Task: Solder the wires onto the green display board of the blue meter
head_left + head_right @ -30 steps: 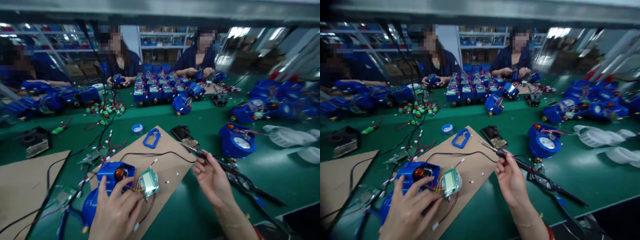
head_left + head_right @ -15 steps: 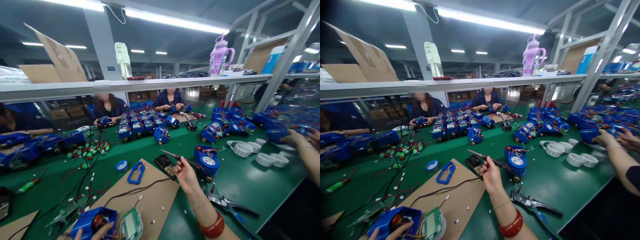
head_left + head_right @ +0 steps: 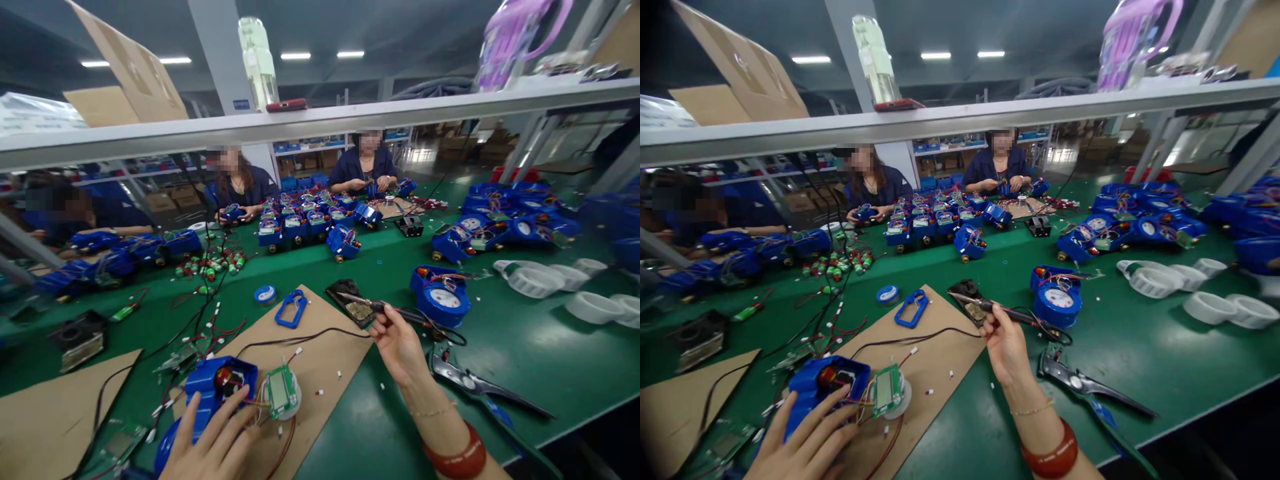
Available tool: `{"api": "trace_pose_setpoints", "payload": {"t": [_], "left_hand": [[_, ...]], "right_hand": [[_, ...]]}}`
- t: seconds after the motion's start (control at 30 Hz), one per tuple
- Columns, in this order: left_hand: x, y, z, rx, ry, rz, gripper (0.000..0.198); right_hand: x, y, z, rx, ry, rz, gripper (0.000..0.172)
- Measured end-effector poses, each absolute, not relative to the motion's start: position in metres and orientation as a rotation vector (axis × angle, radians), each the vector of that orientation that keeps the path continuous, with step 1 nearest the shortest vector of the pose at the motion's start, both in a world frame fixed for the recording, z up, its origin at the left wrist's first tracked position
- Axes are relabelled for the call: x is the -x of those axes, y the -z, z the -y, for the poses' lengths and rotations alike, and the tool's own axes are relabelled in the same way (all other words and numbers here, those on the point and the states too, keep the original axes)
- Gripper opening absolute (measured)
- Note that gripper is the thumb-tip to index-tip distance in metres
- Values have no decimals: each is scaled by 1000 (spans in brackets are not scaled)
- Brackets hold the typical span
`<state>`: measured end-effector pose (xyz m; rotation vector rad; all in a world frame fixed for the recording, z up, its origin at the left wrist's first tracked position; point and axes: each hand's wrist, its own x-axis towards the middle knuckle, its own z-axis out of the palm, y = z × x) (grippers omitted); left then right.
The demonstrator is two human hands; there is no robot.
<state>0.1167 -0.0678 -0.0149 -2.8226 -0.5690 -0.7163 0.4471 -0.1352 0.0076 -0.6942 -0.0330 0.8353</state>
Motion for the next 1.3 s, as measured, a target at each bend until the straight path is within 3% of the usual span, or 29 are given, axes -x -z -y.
{"api": "trace_pose_setpoints", "payload": {"t": [0.37, 0.53, 0.63, 0.77, 0.97, 1.17, 1.3], "left_hand": [[-115, -3, 73, 2748, 352, 438, 29], [-115, -7, 78, 2821, 228, 416, 16], [-117, -25, 80, 2890, 106, 414, 8], [-115, -62, 82, 2999, 73, 411, 27], [-105, -82, 84, 3020, 147, 570, 24], [-123, -68, 92, 2877, 113, 315, 35], [-150, -63, 93, 2741, 64, 162, 29]], "right_hand": [[-455, -2, 136, 693, -848, -41, 49], [-457, -2, 135, 702, -849, -51, 48], [-457, -6, 136, 714, -865, -71, 35], [-456, -11, 136, 740, -859, -119, 8], [-453, -15, 133, 788, -832, -117, 13], [-452, -15, 133, 814, -813, -76, 9], [-455, -11, 133, 827, -819, -64, 11]]}}
